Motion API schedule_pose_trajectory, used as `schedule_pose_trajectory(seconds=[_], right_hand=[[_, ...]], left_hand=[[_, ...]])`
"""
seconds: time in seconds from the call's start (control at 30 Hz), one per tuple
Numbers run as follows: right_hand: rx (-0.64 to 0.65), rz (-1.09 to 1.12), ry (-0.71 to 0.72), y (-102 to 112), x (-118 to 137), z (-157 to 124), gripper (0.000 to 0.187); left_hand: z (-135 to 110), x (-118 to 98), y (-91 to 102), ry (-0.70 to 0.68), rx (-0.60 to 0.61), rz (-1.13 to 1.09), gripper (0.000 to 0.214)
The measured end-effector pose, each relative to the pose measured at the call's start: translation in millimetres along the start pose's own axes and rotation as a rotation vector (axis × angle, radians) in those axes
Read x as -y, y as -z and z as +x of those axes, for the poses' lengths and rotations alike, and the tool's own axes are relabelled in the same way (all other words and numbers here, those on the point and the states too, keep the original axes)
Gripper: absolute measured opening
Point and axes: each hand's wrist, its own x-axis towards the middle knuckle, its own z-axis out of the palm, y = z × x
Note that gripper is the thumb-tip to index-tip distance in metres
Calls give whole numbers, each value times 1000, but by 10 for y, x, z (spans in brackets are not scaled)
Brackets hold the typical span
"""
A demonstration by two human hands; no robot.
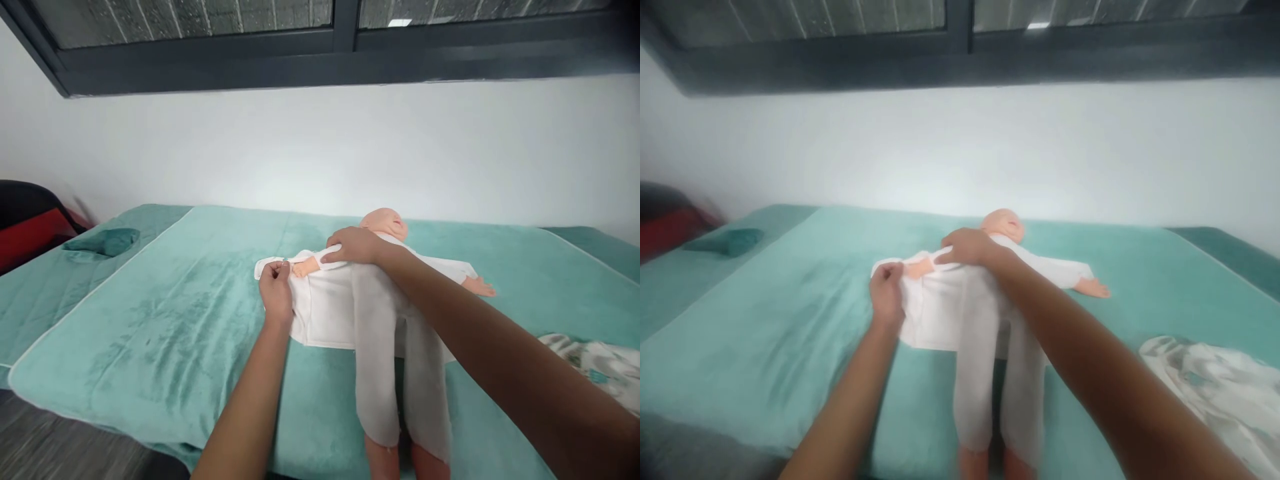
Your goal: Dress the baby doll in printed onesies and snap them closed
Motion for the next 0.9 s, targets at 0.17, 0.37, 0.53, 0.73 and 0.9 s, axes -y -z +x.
schedule_pose_trajectory(seconds=[0.17, 0.37, 0.53, 0.73, 0.9], right_hand=[[-67, -225, -16, -126, 145, 53, 43], [-131, -247, 54, -178, 279, -32, 26], [-752, 26, -445, -240, -259, -769, 36], [-676, 243, -760, -585, -783, -1397, 48], [-753, 559, -671, -655, -716, -1296, 64]], left_hand=[[-191, -75, -78, -291, 109, 257, 17], [-263, -38, -162, -598, 401, 535, 24], [-150, 46, -141, -501, 86, 608, 24], [-126, 86, -186, -400, 88, 759, 24], [-131, -34, -247, -261, 233, 811, 22]])
